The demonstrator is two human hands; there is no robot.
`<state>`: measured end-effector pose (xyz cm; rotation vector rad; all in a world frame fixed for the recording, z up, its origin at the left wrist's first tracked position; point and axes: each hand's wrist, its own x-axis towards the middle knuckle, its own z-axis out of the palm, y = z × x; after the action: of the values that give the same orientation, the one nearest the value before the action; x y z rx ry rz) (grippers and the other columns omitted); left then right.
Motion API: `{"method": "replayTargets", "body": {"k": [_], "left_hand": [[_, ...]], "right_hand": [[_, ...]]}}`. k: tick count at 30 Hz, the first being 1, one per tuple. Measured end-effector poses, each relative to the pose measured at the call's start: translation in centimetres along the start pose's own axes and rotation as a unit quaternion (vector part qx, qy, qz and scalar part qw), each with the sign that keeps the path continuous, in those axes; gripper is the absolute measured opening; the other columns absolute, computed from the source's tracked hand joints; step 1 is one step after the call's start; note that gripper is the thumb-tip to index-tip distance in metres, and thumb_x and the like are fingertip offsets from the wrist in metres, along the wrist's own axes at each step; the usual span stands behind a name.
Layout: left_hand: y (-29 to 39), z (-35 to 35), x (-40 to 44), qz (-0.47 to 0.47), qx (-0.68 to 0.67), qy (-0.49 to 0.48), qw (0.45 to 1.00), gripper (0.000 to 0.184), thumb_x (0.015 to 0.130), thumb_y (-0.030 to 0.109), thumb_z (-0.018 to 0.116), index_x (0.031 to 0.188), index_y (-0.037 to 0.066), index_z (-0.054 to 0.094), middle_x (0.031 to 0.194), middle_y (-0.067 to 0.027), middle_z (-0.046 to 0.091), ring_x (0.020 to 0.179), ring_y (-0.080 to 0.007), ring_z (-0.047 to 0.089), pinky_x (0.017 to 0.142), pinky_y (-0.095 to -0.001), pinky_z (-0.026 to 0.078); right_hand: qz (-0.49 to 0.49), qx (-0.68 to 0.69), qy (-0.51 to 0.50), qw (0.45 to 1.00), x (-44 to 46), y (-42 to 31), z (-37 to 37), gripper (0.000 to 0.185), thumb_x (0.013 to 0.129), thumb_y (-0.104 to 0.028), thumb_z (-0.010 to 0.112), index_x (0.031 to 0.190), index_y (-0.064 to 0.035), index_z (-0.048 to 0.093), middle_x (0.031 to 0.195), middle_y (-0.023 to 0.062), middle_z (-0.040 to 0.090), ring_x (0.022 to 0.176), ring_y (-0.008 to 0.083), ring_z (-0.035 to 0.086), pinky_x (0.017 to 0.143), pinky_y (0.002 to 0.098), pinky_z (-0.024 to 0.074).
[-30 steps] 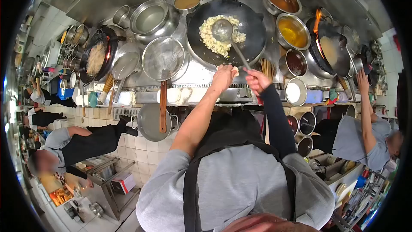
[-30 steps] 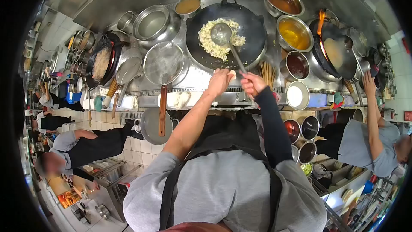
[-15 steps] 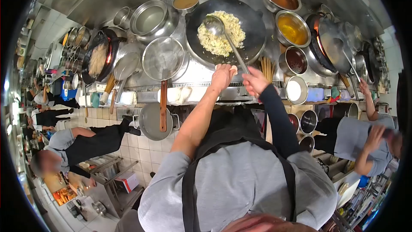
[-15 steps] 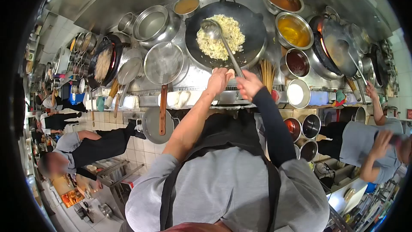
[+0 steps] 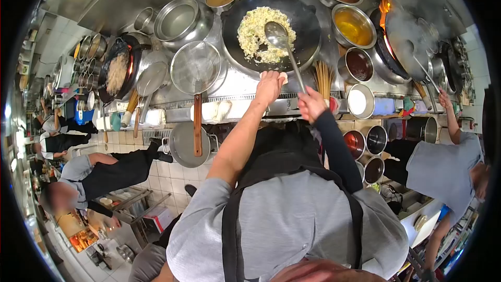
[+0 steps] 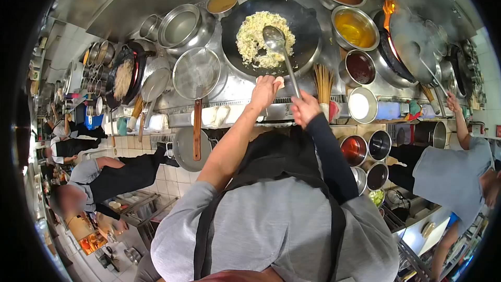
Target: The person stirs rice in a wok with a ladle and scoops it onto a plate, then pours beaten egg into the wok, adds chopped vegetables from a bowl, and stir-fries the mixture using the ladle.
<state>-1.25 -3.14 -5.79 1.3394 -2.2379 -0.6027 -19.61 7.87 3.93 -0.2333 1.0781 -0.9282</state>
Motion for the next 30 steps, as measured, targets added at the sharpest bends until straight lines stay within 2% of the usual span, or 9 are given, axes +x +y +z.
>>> {"method": "replayTargets", "body": {"k": [5, 9, 14, 16, 21, 23, 25, 28, 30], "left_hand": [[0.7, -0.3, 0.1, -0.014, -0.003, -0.004, 1.0, 0.026, 0.101, 0.028, 0.057, 0.1, 0.003, 0.063, 0.102, -0.0185, 0.064, 0.102, -0.0398, 0.056, 0.091, -0.0486, 0.047], [-1.0, 0.9, 0.4, 0.015, 0.006, -0.021, 1.0, 0.027, 0.102, 0.029, 0.056, 0.099, 0.002, 0.063, 0.104, -0.0188, 0.064, 0.102, -0.0402, 0.055, 0.091, -0.0487, 0.046], [0.2, 0.3, 0.1, 0.01, 0.003, 0.015, 1.0, 0.025, 0.102, 0.025, 0.056, 0.099, 0.002, 0.064, 0.1, -0.0197, 0.064, 0.1, -0.0408, 0.055, 0.089, -0.0489, 0.046], [0.0, 0.1, 0.0, 0.003, -0.008, -0.009, 1.0, 0.025, 0.101, 0.025, 0.056, 0.098, 0.002, 0.064, 0.1, -0.0194, 0.065, 0.099, -0.0411, 0.055, 0.089, -0.0487, 0.046], [-0.4, -0.2, 0.2, 0.004, -0.008, -0.021, 1.0, 0.025, 0.101, 0.026, 0.057, 0.098, 0.002, 0.064, 0.097, -0.0182, 0.066, 0.096, -0.0407, 0.057, 0.09, -0.0477, 0.045], [-0.4, -0.3, 0.4, 0.006, -0.006, -0.02, 1.0, 0.024, 0.101, 0.024, 0.057, 0.098, 0.002, 0.064, 0.095, -0.0186, 0.065, 0.095, -0.0409, 0.057, 0.089, -0.0475, 0.045], [-0.9, 0.2, 0.1, 0.005, -0.007, -0.017, 1.0, 0.022, 0.1, 0.023, 0.058, 0.098, 0.002, 0.065, 0.096, -0.0186, 0.065, 0.095, -0.0408, 0.057, 0.089, -0.0475, 0.045], [-0.6, -0.5, 0.0, 0.005, -0.002, -0.023, 1.0, 0.02, 0.098, 0.021, 0.059, 0.103, 0.002, 0.065, 0.099, -0.0168, 0.066, 0.098, -0.04, 0.058, 0.091, -0.0474, 0.045], [-0.1, -1.2, -1.1, 0.016, 0.005, -0.016, 1.0, 0.019, 0.097, 0.019, 0.061, 0.106, 0.002, 0.065, 0.103, -0.0162, 0.067, 0.102, -0.0392, 0.058, 0.093, -0.047, 0.046]], "right_hand": [[0.048, 0.2, -0.101, 0.973, 3.7, 0.8, -6.4, 0.01, 0.104, -0.018, 0.057, 0.11, -0.0156, 0.049, 0.072, -0.0028, 0.047, 0.048, 0.0042, 0.037, 0.037, 0.0227, 0.026], [-0.033, -0.028, 0.002, 0.999, -2.3, -0.6, -3.3, 0.01, 0.104, -0.021, 0.058, 0.111, -0.0168, 0.051, 0.072, -0.004, 0.047, 0.047, 0.0048, 0.038, 0.036, 0.023, 0.0257], [0.061, 0.155, -0.115, 0.979, 5.1, -2.0, -8.6, 0.012, 0.101, -0.017, 0.061, 0.109, -0.0155, 0.052, 0.071, -0.0018, 0.051, 0.047, 0.007, 0.042, 0.038, 0.0229, 0.0305], [-0.037, -0.095, 0.041, 0.994, 3.2, -5.9, -0.2, 0.013, 0.102, -0.018, 0.061, 0.106, -0.0151, 0.048, 0.07, -0.0014, 0.05, 0.048, 0.0047, 0.04, 0.038, 0.0194, 0.0281], [0.112, 0.177, -0.147, 0.967, 11.0, -7.9, -5.7, 0.017, 0.102, -0.023, 0.061, 0.112, -0.0144, 0.051, 0.072, 0.0002, 0.051, 0.045, 0.0065, 0.039, 0.035, 0.0246, 0.0297], [0.029, -0.03, -0.051, 0.998, 11.7, -7.8, -3.2, 0.016, 0.101, -0.023, 0.059, 0.112, -0.0138, 0.051, 0.07, 0.0, 0.051, 0.044, 0.0081, 0.04, 0.035, 0.0278, 0.032], [-0.152, -0.41, 0.063, 0.897, 6.9, -6.8, 1.9, 0.022, 0.1, -0.019, 0.059, 0.119, -0.0119, 0.05, 0.065, -0.0004, 0.05, 0.044, 0.0103, 0.042, 0.036, 0.0296, 0.0345], [0.062, 0.092, -0.147, 0.983, 10.2, -5.9, -3.2, 0.029, 0.098, -0.014, 0.059, 0.127, -0.0119, 0.055, 0.066, 0.0002, 0.052, 0.045, 0.0091, 0.04, 0.037, 0.0283, 0.0324], [0.018, -0.027, -0.053, 0.998, 10.1, -4.7, -2.3, 0.032, 0.099, -0.014, 0.059, 0.13, -0.0114, 0.055, 0.067, -0.0002, 0.052, 0.045, 0.0087, 0.042, 0.037, 0.0281, 0.0327]]}}
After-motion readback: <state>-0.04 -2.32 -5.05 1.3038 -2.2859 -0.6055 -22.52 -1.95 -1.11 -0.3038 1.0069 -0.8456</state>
